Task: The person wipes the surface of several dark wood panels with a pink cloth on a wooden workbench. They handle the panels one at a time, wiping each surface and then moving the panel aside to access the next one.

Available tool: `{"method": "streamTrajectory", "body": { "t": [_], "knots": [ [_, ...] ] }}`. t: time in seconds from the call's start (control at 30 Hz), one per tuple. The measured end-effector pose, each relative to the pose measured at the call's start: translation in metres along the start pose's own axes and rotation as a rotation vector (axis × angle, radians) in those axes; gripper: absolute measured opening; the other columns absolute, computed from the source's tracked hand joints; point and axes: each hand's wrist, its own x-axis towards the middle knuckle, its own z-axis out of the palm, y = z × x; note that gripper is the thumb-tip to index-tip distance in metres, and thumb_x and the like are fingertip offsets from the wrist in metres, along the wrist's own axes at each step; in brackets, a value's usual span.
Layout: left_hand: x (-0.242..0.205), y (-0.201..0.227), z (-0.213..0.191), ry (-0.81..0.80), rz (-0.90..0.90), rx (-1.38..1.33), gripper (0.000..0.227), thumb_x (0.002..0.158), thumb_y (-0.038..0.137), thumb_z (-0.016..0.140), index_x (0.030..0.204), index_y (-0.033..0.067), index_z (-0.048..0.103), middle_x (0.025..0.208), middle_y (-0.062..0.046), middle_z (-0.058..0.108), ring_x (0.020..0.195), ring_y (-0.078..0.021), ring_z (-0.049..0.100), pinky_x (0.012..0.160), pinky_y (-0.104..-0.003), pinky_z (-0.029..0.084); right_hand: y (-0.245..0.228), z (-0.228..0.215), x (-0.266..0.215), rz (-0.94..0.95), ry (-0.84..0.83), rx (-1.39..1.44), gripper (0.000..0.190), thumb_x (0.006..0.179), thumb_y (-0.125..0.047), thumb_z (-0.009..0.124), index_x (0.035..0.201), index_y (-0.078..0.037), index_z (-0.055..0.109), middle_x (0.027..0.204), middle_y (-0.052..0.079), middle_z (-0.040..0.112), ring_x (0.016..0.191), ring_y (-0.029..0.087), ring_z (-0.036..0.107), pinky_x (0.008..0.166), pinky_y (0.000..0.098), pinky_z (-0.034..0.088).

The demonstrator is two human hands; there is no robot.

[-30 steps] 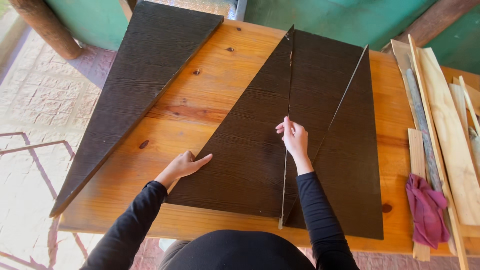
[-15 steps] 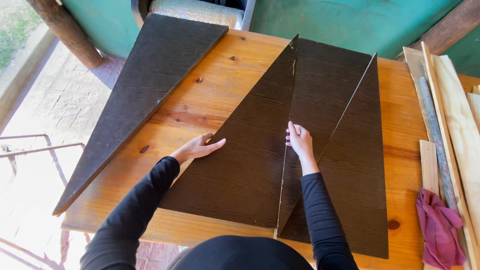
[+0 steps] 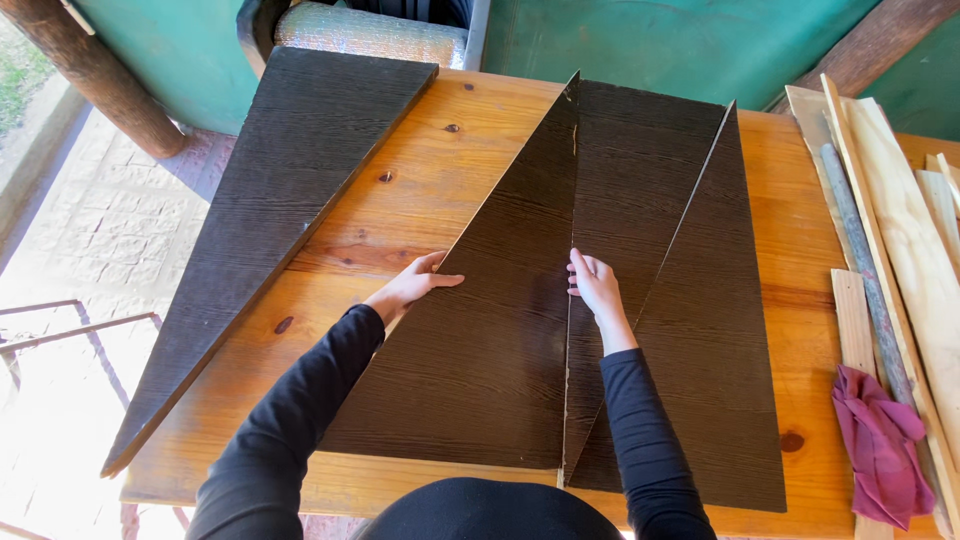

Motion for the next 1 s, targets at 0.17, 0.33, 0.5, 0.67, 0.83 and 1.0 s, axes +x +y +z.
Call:
{"method": "streamTrajectory", "body": {
  "t": [0.17, 0.33, 0.5, 0.67, 0.83, 1.0],
  "knots": [
    [-0.005, -0.017, -0.001, -0.005, 0.083, -0.033, 0.047, 0.086, 0.011, 0.089, 0.13, 0.0168, 0.074, 0.092, -0.017, 0.081, 0.078, -0.0242, 0.081, 0.066, -0.039, 0.068, -0.013, 0.001, -0.012, -0.041, 0.066, 0.015, 0.067, 0.109, -0.049, 0.066, 0.142, 0.009, 0.066, 0.137, 0.033, 0.069, 0.123, 0.042, 0.071, 0.094, 0.044, 0.067],
    [-0.025, -0.051, -0.019, -0.022, 0.151, -0.155, 0.052, 0.088, 0.002, 0.085, 0.136, 0.0136, 0.068, 0.093, -0.018, 0.082, 0.076, -0.0254, 0.081, 0.064, -0.042, 0.068, -0.014, 0.013, -0.015, -0.108, 0.018, -0.034, 0.07, 0.112, -0.06, 0.06, 0.153, -0.003, 0.063, 0.153, 0.025, 0.062, 0.142, 0.039, 0.059, 0.116, 0.0516, 0.053],
    [-0.051, -0.046, -0.034, -0.035, 0.207, -0.211, 0.046, 0.087, -0.001, 0.086, 0.125, 0.0078, 0.062, 0.088, -0.015, 0.08, 0.069, -0.0239, 0.08, 0.056, -0.039, 0.066, -0.024, 0.048, -0.05, -0.105, -0.055, 0.308, 0.103, 0.113, -0.063, 0.056, 0.165, 0.019, 0.022, 0.172, 0.044, 0.019, 0.163, 0.054, 0.015, 0.136, 0.0615, 0.012],
    [-0.07, -0.042, -0.077, -0.059, 0.202, -0.177, 0.044, 0.088, -0.001, 0.085, 0.126, 0.0071, 0.064, 0.087, -0.017, 0.08, 0.068, -0.0258, 0.08, 0.055, -0.039, 0.066, 0.007, 0.095, -0.057, -0.208, 0.036, 0.347, 0.086, 0.115, -0.047, 0.064, 0.17, 0.007, 0.026, 0.176, 0.034, 0.02, 0.165, 0.043, 0.017, 0.138, 0.055, 0.015],
    [-0.092, -0.037, -0.134, -0.071, 0.196, -0.092, 0.048, 0.089, 0.002, 0.086, 0.133, 0.0081, 0.067, 0.091, -0.014, 0.081, 0.073, -0.0241, 0.081, 0.059, -0.039, 0.068, 0.003, 0.15, -0.065, -0.294, 0.042, 0.379, 0.077, 0.116, -0.037, 0.063, 0.17, 0.006, 0.028, 0.176, 0.033, 0.022, 0.164, 0.042, 0.018, 0.137, 0.0528, 0.018],
    [-0.109, -0.028, -0.196, -0.074, 0.256, 0.041, 0.04, 0.091, 0.008, 0.089, 0.128, 0.0044, 0.075, 0.099, -0.014, 0.083, 0.084, -0.0176, 0.079, 0.071, -0.038, 0.07, -0.016, 0.207, -0.084, -0.393, 0.058, 0.415, 0.062, 0.117, -0.028, 0.061, 0.171, -0.01, 0.037, 0.177, 0.016, 0.034, 0.163, 0.027, 0.027, 0.136, 0.047, 0.025]
  ]
}}
